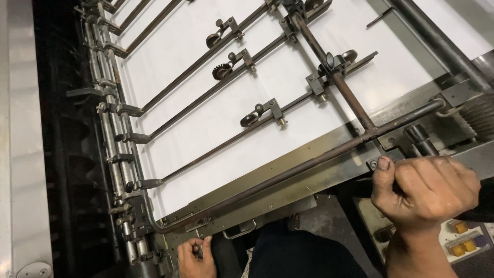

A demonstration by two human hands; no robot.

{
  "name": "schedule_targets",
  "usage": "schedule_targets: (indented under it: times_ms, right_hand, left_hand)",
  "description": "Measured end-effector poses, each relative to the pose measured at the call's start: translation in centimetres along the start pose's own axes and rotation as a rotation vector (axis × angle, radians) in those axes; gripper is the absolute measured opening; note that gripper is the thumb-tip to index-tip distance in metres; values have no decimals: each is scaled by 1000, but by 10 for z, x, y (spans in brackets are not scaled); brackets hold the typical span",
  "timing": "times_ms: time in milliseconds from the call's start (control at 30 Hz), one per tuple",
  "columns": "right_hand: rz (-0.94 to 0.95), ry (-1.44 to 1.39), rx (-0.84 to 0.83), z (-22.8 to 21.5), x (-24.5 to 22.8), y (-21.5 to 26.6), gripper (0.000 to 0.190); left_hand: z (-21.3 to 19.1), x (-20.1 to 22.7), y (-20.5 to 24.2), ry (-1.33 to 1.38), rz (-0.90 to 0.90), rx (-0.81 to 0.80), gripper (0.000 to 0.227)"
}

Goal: The person operates a machine by turning a large black wheel with their right hand while holding a metal handle with their left hand. The person repeatedly turns the wheel and adjusts the handle throughout the video.

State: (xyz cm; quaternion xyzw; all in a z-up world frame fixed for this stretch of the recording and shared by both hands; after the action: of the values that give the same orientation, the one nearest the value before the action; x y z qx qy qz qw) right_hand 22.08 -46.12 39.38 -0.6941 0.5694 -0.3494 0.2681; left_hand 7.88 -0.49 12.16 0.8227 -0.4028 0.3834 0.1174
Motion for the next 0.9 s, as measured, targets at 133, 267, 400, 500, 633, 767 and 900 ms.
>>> schedule_targets:
  times_ms: [133,267,400,500,633,767,900]
  right_hand:
    - [-7,15,7,-2,-3,-5,42]
    - [8,7,1,-2,-3,-7,42]
    - [7,-29,2,-3,-2,-5,46]
    - [-6,-19,20,-5,-4,-10,42]
    - [-2,-7,1,-3,-2,-8,41]
    - [-20,-25,-3,0,0,-3,41]
    - [-33,-9,4,1,0,-4,40]
  left_hand:
    - [-2,1,-1,40,37,46,27]
    - [-3,4,0,-8,-24,16,28]
    - [-6,13,0,-24,-25,21,29]
    - [-6,15,0,-46,-50,8,30]
    - [-7,13,-1,-35,-32,15,30]
    - [-3,9,-1,-87,-122,-50,29]
    - [-6,16,-1,-95,-103,-29,30]
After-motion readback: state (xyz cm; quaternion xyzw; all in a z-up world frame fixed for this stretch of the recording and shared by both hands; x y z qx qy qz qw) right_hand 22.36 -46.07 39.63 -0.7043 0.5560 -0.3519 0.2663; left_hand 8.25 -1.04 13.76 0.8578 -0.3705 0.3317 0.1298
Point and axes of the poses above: each hand's wrist, its own y-axis away from the middle knuckle, its own z-axis out of the palm, x = y × z, the point moved 8 cm from there along -y, towards the middle knuckle, and after that the axes turned 11 degrees about y, right-handed, at the moved point
